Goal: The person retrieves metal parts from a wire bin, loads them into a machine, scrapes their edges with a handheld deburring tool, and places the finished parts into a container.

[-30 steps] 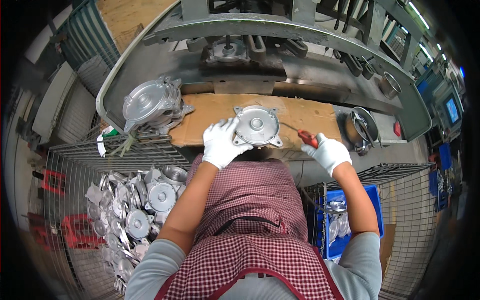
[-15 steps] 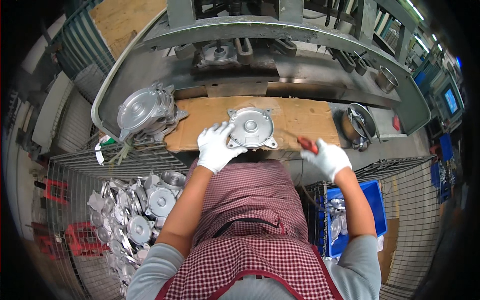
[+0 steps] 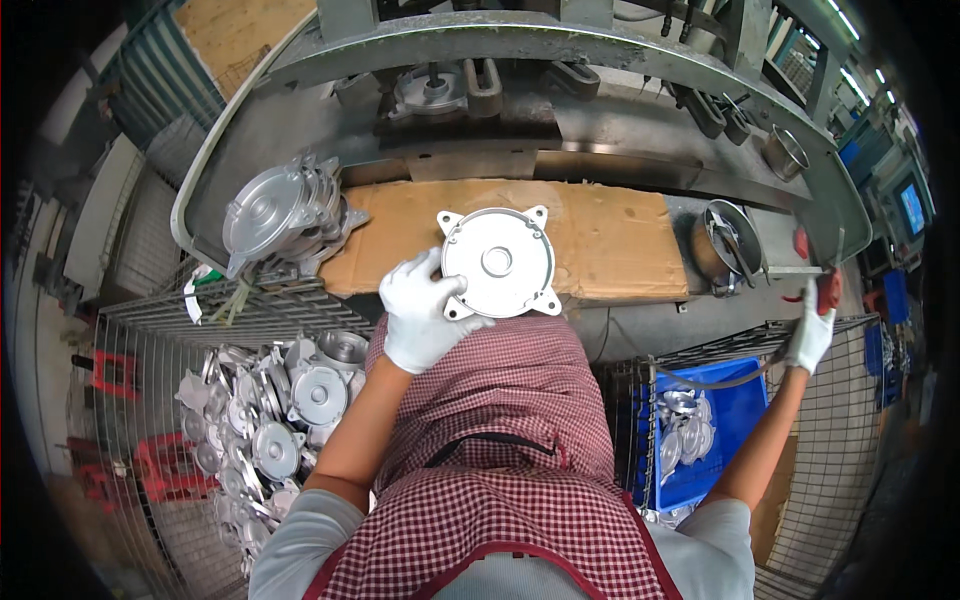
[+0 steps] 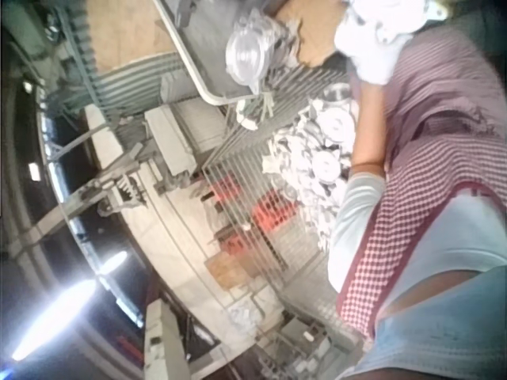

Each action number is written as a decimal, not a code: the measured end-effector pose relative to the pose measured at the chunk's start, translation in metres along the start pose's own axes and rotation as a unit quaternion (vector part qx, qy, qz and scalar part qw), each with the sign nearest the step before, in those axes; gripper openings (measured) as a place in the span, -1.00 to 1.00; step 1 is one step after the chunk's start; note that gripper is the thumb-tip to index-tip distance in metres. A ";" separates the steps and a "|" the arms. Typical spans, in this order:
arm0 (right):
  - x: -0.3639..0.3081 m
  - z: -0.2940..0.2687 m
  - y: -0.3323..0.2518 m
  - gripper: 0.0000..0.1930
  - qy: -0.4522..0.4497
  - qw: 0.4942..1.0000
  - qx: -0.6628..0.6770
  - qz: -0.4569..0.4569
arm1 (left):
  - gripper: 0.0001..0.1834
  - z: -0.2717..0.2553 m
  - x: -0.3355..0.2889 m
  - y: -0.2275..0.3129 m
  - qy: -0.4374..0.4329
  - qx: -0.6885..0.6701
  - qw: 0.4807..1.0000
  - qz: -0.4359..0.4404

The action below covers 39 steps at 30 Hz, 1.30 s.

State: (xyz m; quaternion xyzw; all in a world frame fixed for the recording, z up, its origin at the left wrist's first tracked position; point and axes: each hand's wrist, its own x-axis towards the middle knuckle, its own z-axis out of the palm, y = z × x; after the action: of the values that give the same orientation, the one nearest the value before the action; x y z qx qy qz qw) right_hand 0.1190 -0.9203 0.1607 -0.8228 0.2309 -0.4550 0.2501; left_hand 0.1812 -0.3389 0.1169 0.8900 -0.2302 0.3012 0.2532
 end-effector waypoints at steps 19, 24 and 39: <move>-0.212 0.031 -0.110 -0.40 -0.346 0.714 0.516 0.322 | -0.36 -0.001 0.025 0.071 -0.090 -0.141 0.972 0.167; -0.230 0.046 -0.074 -0.46 -0.456 0.595 0.495 0.439 | -0.30 0.044 0.007 0.086 -0.199 -0.217 0.924 0.244; -0.307 0.020 0.212 -0.71 0.080 0.612 0.318 0.720 | -0.72 0.048 0.034 -0.073 -0.031 -0.040 0.988 -0.143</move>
State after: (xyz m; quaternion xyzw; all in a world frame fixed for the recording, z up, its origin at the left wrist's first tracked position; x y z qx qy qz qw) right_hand -0.0436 -0.8926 -0.1749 -0.2214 0.6089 -0.2380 0.7236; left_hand 0.2663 -0.3204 0.0829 0.9117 -0.1199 0.2248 0.3224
